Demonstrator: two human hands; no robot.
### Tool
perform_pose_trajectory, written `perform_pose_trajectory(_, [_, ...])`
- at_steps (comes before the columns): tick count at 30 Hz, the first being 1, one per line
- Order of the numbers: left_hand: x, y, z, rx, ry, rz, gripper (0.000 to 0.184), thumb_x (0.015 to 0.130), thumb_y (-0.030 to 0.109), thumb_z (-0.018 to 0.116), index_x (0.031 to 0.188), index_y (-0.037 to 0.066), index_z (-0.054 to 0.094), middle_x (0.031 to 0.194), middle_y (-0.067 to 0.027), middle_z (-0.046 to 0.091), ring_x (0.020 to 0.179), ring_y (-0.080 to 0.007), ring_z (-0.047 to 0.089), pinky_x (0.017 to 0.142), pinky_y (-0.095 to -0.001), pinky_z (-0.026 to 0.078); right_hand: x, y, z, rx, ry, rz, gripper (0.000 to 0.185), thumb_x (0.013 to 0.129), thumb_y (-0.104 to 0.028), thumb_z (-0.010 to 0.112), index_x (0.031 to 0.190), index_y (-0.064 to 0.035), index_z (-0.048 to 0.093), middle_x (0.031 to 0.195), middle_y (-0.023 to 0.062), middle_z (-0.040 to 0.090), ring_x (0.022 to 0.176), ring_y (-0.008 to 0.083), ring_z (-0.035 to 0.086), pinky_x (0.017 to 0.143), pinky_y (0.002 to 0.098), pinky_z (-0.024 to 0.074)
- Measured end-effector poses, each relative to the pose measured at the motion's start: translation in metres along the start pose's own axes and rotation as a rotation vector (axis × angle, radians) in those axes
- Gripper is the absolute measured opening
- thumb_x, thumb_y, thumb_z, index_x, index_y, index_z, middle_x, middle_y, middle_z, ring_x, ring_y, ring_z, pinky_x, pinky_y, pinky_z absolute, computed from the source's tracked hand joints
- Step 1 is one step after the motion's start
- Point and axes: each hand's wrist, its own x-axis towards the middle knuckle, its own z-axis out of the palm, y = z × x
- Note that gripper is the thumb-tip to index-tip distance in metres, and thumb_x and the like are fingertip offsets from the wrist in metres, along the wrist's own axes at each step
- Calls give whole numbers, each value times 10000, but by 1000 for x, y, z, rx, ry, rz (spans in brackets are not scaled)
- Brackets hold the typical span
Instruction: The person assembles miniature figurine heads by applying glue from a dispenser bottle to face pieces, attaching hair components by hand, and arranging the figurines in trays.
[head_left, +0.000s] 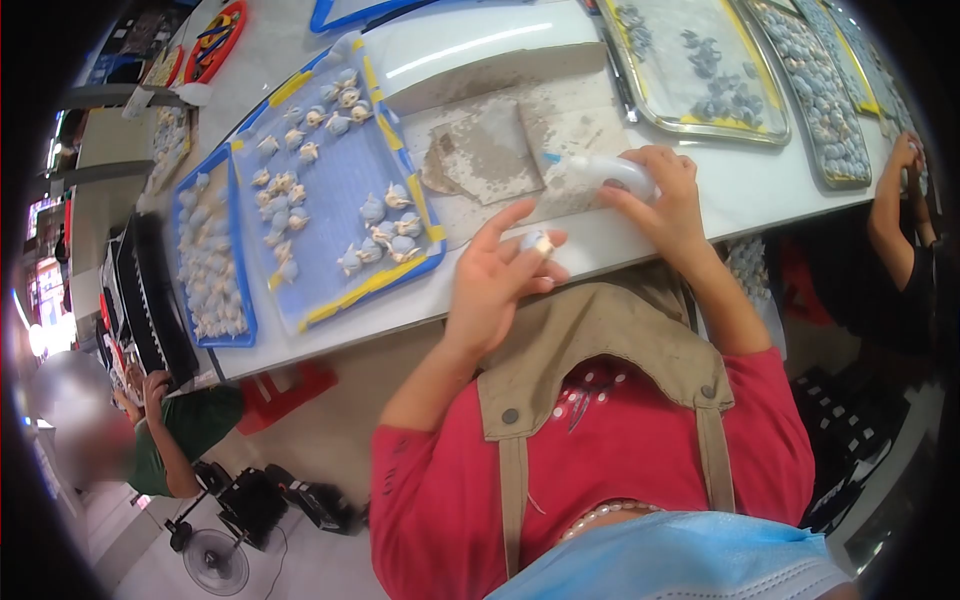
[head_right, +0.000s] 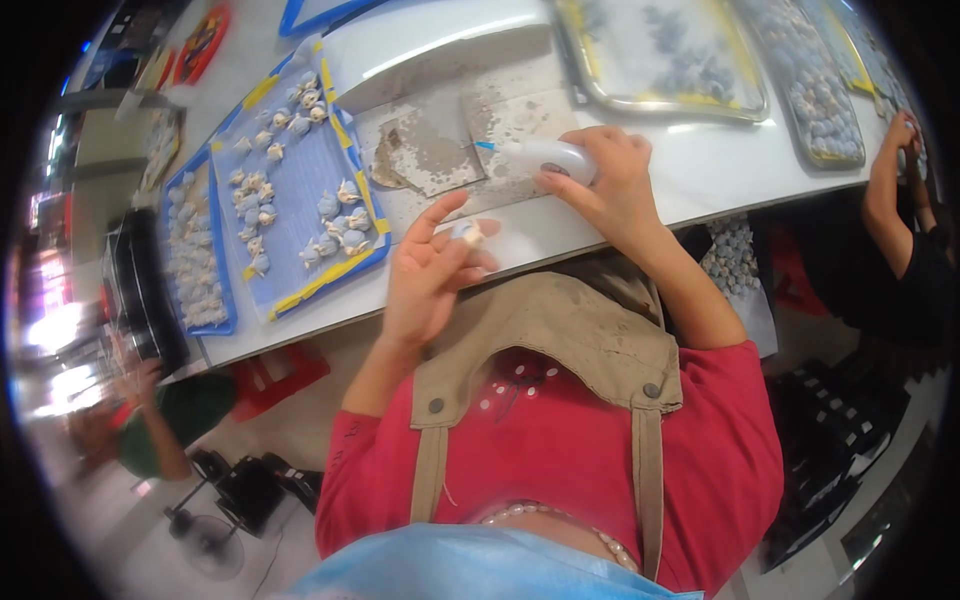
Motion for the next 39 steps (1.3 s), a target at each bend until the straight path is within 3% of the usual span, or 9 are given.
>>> perform_pose_trajectory(3, [7, -12, 12, 18, 105, -55, 413, 893, 82, 569, 1279, 3, 444, 1142, -146, 588, 869, -156, 628, 700, -200, 506, -11, -2, -10, 336, 117, 139, 282, 744, -244, 718, 907, -38, 614, 880, 94, 599, 881, 241, 512, 851, 354, 336])
perform_pose_trajectory(6, [12, -16, 17, 79, 102, 43, 401, 879, 45, 575, 1260, -6, 461, 1119, -133, 604, 873, -160, 627, 712, -216, 498, -22, -6, -23, 491, 122, 187, 254, 747, -215, 704, 900, -36, 608, 859, 90, 590, 866, 238, 500, 830, 338, 352])
perform_pose_trajectory(12, [6, -19, 14, 253, 125, 179, 420, 858, 13, 603, 1256, -27, 471, 986, -95, 613, 870, -128, 603, 721, -231, 476, -21, -20, -48, 188, 62, -175, 316, 650, -246, 789, 810, -34, 619, 785, 52, 580, 829, 227, 476, 780, 330, 348])
perform_pose_trajectory(15, [2, -18, 13, 278, 171, 181, 411, 844, -14, 614, 1237, -34, 495, 949, -89, 626, 850, -102, 592, 711, -214, 471, -19, -35, -48, 101, 119, -194, 352, 592, -266, 828, 759, -34, 621, 738, 42, 575, 791, 231, 473, 745, 334, 354])
perform_pose_trajectory(18, [-1, -21, 8, 310, 165, 211, 409, 846, -28, 604, 1236, -55, 484, 1112, -138, 599, 893, -135, 608, 761, -245, 498, -17, -42, -46, 81, 128, -229, 367, 560, -266, 843, 744, -36, 624, 706, 42, 562, 761, 239, 474, 716, 329, 365])
perform_pose_trajectory(21, [-2, -20, 7, 319, 172, 229, 411, 842, -47, 601, 1235, -65, 481, 1119, -137, 596, 889, -130, 604, 778, -246, 500, -15, -49, -42, 56, 130, -281, 367, 548, -259, 847, 742, -39, 626, 670, 36, 540, 750, 237, 477, 695, 324, 369])
perform_pose_trajectory(30, [-5, -20, 2, 348, 173, 230, 413, 839, -46, 609, 1232, -67, 488, 1020, -124, 615, 881, -123, 600, 784, -240, 495, -12, -58, -37, 45, 125, -325, 341, 555, -241, 840, 727, -43, 623, 660, 39, 527, 727, 239, 482, 665, 315, 380])
perform_pose_trajectory(39, [-5, -15, 5, 204, 159, 183, 384, 856, 21, 609, 1214, -33, 483, 1107, -149, 609, 885, -162, 628, 740, -238, 489, -14, -51, -41, 100, 143, -243, 329, 575, -221, 838, 726, -26, 621, 673, 59, 540, 712, 242, 475, 658, 324, 387])
